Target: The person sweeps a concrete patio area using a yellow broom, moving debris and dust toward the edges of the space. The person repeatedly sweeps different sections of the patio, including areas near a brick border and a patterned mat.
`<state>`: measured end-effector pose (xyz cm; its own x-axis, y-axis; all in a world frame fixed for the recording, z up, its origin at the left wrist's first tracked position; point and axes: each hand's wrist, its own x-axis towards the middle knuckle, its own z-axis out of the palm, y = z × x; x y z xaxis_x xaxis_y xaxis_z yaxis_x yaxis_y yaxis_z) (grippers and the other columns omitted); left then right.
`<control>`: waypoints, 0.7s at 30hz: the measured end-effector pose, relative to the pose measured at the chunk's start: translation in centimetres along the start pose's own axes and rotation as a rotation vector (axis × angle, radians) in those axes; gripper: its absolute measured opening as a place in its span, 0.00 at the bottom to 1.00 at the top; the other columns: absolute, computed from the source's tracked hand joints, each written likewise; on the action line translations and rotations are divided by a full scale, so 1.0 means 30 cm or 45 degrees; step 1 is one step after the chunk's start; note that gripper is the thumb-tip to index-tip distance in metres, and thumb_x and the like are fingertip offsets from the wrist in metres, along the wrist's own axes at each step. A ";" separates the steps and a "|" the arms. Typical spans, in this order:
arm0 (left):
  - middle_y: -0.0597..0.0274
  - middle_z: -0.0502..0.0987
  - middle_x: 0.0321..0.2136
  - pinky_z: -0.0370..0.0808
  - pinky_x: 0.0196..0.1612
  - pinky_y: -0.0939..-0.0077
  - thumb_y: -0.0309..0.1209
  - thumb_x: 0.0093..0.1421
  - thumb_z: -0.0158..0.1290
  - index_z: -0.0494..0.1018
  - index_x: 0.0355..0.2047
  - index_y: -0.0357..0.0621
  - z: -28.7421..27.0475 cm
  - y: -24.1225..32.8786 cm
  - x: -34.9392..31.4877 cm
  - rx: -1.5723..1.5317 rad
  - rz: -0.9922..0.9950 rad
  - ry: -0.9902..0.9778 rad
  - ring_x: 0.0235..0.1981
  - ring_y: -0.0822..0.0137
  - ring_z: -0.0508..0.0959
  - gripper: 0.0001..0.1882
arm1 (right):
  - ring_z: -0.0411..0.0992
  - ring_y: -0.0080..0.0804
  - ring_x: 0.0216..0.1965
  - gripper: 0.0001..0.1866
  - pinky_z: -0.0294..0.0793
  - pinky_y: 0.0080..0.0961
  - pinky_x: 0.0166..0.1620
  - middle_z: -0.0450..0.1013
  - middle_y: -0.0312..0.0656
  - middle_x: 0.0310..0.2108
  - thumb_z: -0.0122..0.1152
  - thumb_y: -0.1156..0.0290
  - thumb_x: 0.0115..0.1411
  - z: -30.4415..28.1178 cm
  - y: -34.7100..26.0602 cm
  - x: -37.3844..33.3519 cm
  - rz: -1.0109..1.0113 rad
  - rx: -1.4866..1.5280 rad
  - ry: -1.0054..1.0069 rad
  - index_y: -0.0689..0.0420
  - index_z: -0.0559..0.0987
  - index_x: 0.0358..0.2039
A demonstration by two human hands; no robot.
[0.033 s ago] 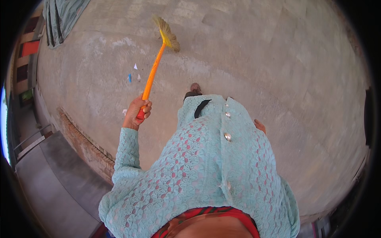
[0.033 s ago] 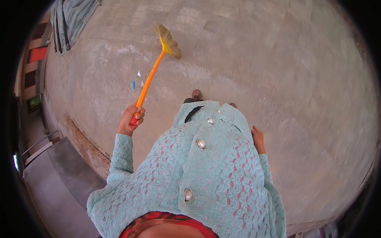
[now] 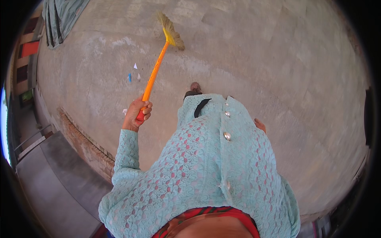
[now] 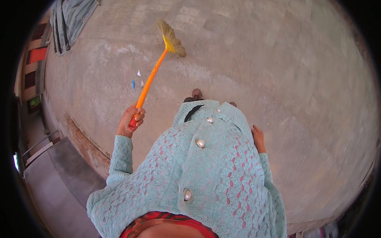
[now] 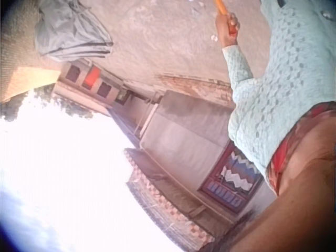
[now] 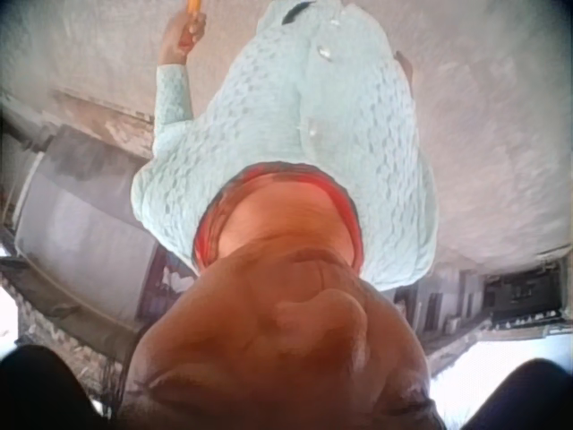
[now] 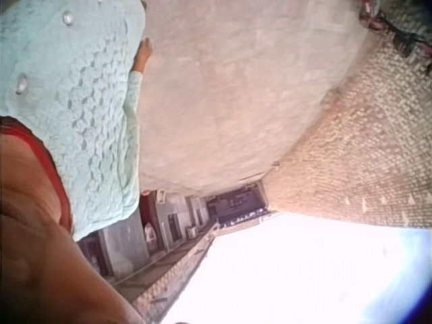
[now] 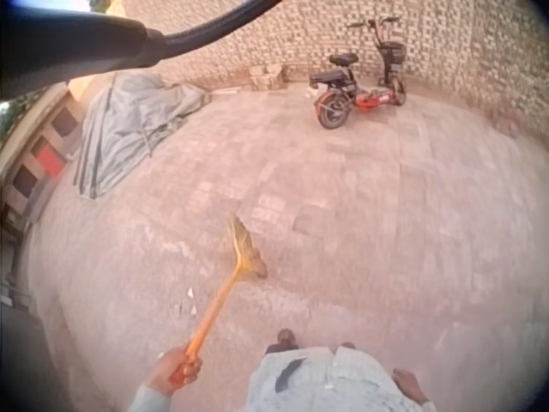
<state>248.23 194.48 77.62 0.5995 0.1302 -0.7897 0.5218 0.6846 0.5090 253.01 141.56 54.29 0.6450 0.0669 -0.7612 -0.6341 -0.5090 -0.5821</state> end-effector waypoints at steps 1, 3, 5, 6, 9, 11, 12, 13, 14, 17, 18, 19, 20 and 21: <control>0.60 0.65 0.20 0.62 0.08 0.87 0.22 0.50 0.43 0.56 0.44 0.39 0.021 -0.003 -0.023 -0.034 -0.031 -0.035 0.11 0.79 0.62 0.19 | 0.68 0.34 0.41 0.24 0.66 0.23 0.43 0.66 0.52 0.44 0.47 0.70 0.50 -0.002 0.006 0.001 -0.013 -0.037 -0.006 0.68 0.64 0.48; 0.60 0.65 0.21 0.62 0.07 0.88 0.22 0.50 0.44 0.55 0.46 0.38 0.071 -0.023 -0.038 -0.101 -0.112 -0.117 0.10 0.80 0.61 0.21 | 0.68 0.33 0.41 0.24 0.66 0.23 0.42 0.66 0.51 0.44 0.47 0.71 0.50 -0.009 0.016 0.003 -0.064 -0.100 -0.028 0.67 0.63 0.48; 0.59 0.65 0.21 0.61 0.07 0.88 0.22 0.51 0.44 0.54 0.47 0.37 0.116 -0.053 -0.030 -0.163 -0.201 -0.211 0.10 0.80 0.61 0.22 | 0.68 0.34 0.41 0.24 0.66 0.22 0.42 0.66 0.51 0.44 0.47 0.71 0.50 -0.016 0.025 0.003 -0.155 -0.144 -0.063 0.67 0.63 0.49; 0.59 0.65 0.21 0.61 0.07 0.88 0.22 0.51 0.44 0.55 0.46 0.37 0.139 -0.055 -0.031 -0.171 -0.243 -0.253 0.10 0.80 0.61 0.21 | 0.68 0.33 0.41 0.24 0.67 0.22 0.42 0.66 0.51 0.44 0.47 0.71 0.51 -0.020 0.027 -0.002 -0.167 -0.153 -0.072 0.67 0.63 0.49; 0.58 0.65 0.21 0.62 0.07 0.88 0.22 0.51 0.45 0.57 0.44 0.36 0.196 -0.106 0.063 -0.170 -0.376 -0.376 0.10 0.80 0.62 0.19 | 0.68 0.33 0.41 0.23 0.67 0.22 0.42 0.66 0.50 0.44 0.47 0.72 0.51 -0.015 0.055 0.000 -0.092 -0.027 -0.039 0.66 0.64 0.49; 0.59 0.65 0.20 0.61 0.08 0.89 0.23 0.51 0.46 0.59 0.41 0.35 0.230 -0.152 0.144 -0.151 -0.485 -0.452 0.10 0.80 0.63 0.16 | 0.68 0.32 0.40 0.23 0.67 0.22 0.42 0.66 0.49 0.44 0.47 0.72 0.52 -0.003 0.085 0.002 0.075 0.300 0.033 0.66 0.64 0.48; 0.59 0.65 0.20 0.61 0.08 0.88 0.23 0.51 0.46 0.60 0.39 0.35 0.247 -0.178 0.191 -0.144 -0.556 -0.496 0.10 0.80 0.63 0.14 | 0.68 0.32 0.40 0.22 0.67 0.22 0.42 0.66 0.49 0.44 0.47 0.72 0.52 0.004 0.101 0.004 0.134 0.350 0.053 0.66 0.64 0.48; 0.60 0.65 0.20 0.61 0.08 0.88 0.23 0.51 0.46 0.60 0.37 0.36 0.261 -0.207 0.242 -0.135 -0.627 -0.541 0.10 0.80 0.63 0.13 | 0.68 0.32 0.40 0.22 0.67 0.21 0.42 0.66 0.49 0.44 0.47 0.72 0.52 0.013 0.119 0.009 0.150 0.460 0.043 0.66 0.64 0.48; 0.60 0.65 0.20 0.61 0.08 0.88 0.23 0.51 0.46 0.61 0.35 0.36 0.268 -0.235 0.281 -0.135 -0.698 -0.595 0.10 0.79 0.64 0.11 | 0.68 0.32 0.40 0.22 0.67 0.21 0.42 0.66 0.49 0.44 0.47 0.72 0.52 0.018 0.135 0.009 0.234 0.586 0.043 0.66 0.64 0.48; 0.60 0.66 0.19 0.61 0.08 0.87 0.23 0.50 0.47 0.61 0.32 0.35 0.262 -0.306 0.361 -0.056 -0.762 -0.499 0.10 0.78 0.64 0.09 | 0.68 0.30 0.40 0.22 0.67 0.21 0.42 0.67 0.48 0.44 0.48 0.71 0.52 0.026 0.171 0.008 0.210 0.517 0.105 0.66 0.65 0.48; 0.58 0.66 0.19 0.61 0.07 0.86 0.23 0.50 0.47 0.60 0.30 0.35 0.248 -0.315 0.375 -0.097 -0.821 -0.493 0.10 0.77 0.64 0.08 | 0.68 0.30 0.40 0.22 0.67 0.20 0.42 0.67 0.48 0.44 0.48 0.71 0.51 0.027 0.177 0.006 0.170 0.436 0.098 0.66 0.65 0.47; 0.58 0.66 0.19 0.61 0.07 0.86 0.23 0.50 0.46 0.60 0.30 0.34 0.232 -0.317 0.378 -0.112 -0.819 -0.468 0.10 0.77 0.64 0.08 | 0.68 0.30 0.40 0.22 0.67 0.20 0.42 0.67 0.47 0.44 0.48 0.71 0.51 0.025 0.175 -0.003 0.166 0.375 0.117 0.66 0.65 0.47; 0.57 0.66 0.19 0.61 0.07 0.86 0.23 0.50 0.46 0.60 0.30 0.34 0.210 -0.324 0.384 -0.131 -0.820 -0.436 0.10 0.77 0.64 0.08 | 0.68 0.30 0.40 0.22 0.67 0.20 0.42 0.67 0.47 0.44 0.49 0.71 0.51 0.024 0.177 -0.002 0.162 0.313 0.131 0.66 0.66 0.47; 0.56 0.67 0.19 0.60 0.07 0.86 0.23 0.50 0.46 0.60 0.31 0.34 0.184 -0.311 0.365 -0.151 -0.823 -0.407 0.10 0.78 0.64 0.09 | 0.68 0.30 0.39 0.22 0.67 0.20 0.41 0.67 0.47 0.44 0.49 0.71 0.51 0.022 0.168 -0.012 0.136 0.280 0.114 0.66 0.66 0.47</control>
<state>253.27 185.56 66.11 0.3509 -0.5295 -0.7723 0.7732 0.6291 -0.0800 249.30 139.52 51.46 0.5984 -0.0588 -0.7991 -0.7719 -0.3095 -0.5553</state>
